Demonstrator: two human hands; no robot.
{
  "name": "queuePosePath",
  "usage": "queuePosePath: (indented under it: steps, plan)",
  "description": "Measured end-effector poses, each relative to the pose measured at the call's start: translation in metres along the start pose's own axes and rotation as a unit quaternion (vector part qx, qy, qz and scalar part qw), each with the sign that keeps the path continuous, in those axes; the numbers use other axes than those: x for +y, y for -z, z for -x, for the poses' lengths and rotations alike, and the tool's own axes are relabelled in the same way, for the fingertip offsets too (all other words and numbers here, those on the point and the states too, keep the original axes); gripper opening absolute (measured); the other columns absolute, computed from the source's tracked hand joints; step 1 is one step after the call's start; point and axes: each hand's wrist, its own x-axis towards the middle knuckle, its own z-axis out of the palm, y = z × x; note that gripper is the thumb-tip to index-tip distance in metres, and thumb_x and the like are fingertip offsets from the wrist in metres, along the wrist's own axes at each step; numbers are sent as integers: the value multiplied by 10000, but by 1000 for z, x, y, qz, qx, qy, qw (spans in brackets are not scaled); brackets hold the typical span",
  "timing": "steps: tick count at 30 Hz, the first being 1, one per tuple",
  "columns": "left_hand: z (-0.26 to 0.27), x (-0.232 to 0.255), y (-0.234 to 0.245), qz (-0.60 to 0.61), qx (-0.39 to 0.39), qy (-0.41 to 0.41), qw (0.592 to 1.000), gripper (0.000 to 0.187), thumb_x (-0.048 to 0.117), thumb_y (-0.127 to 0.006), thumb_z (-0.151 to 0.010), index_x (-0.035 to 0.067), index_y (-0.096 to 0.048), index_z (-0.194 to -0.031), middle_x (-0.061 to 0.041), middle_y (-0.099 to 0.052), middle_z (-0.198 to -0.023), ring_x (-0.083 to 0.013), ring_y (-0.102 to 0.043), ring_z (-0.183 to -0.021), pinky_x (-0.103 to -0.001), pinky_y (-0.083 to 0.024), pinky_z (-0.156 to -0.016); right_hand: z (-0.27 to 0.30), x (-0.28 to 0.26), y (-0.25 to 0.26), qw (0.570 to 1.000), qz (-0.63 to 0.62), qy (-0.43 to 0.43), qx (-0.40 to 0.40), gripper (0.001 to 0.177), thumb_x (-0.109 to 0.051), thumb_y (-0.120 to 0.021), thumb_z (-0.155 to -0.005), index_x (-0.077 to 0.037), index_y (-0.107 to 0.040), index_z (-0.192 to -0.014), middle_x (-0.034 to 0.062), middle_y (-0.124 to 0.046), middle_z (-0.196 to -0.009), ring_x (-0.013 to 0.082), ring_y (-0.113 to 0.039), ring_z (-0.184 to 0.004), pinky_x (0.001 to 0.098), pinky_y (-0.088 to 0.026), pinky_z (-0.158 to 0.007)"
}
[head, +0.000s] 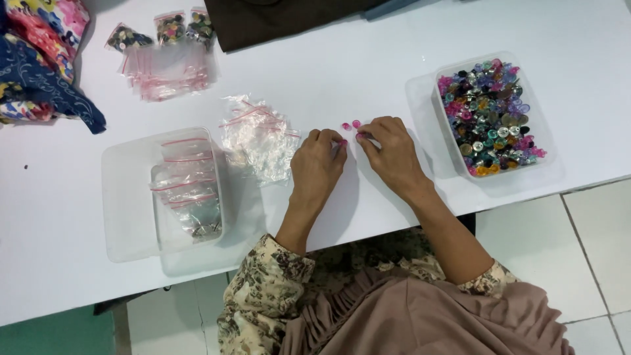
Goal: Sorting colorful buttons from a container and placing them into small plastic bags
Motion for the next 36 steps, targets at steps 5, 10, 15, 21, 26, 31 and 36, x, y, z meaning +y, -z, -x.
queuePosePath:
  steps: [5,10,15,21,26,31,36]
  plan:
    - [-2,3,0,13,-7,3,1000,138,194,-735,-894,112,-705,-1001,-96,-665,-863,-303,-718,-798,-425,-560,-672,1,-3,0,1000,12,14,4,117,-6,-771,-933,-15,-764,-1050,110,-644,-922,269,-643,-918,339,-546,-800]
    - [-1,9,7,24,-17,7,1000,149,158,-729,-909,87,-711,-1039,-127,-672,-893,-305,-717,-811,-424,-565,-687,1,-6,1,1000,20,17,-1,137,10,-762,-940,-7,-760,-1075,116,-630,-938,275,-634,-936,355,-533,-834]
    - [1,11,9,38,11,-9,999,196,146,-758,-883,74,-714,-1059,-117,-661,-829,-321,-717,-783,-442,-567,-677,1,-13,8,1000,19,8,-6,219,2,-759,-939,-13,-743,-1156,112,-643,-969,271,-638,-977,355,-525,-868]
    - [-2,18,14,51,91,-32,994,130,220,-735,-948,119,-729,-1030,-86,-663,-820,-281,-716,-780,-398,-567,-679,7,-7,8,1000,4,-6,-2,294,3,-731,-950,-38,-710,-1240,108,-642,-997,263,-635,-1001,356,-536,-885]
    - [-12,58,24,79,132,-79,985,77,182,-739,-951,108,-741,-970,-63,-673,-826,-238,-698,-751,-360,-549,-659,10,-19,35,999,17,24,39,256,40,-714,-954,-3,-706,-1207,128,-636,-988,274,-659,-950,369,-575,-827]
    - [-32,96,1,101,136,-153,974,58,187,-744,-942,131,-748,-959,-7,-677,-849,-182,-702,-776,-321,-543,-676,14,-5,87,993,42,50,94,157,39,-734,-958,8,-753,-1110,115,-648,-998,293,-678,-974,369,-585,-829]
    - [-60,135,-38,98,46,-231,967,130,289,-729,-946,177,-736,-1011,-4,-647,-909,-238,-684,-891,-406,-496,-786,12,42,149,983,145,-15,114,109,55,-739,-988,30,-779,-1087,157,-634,-997,356,-668,-993,411,-579,-829]
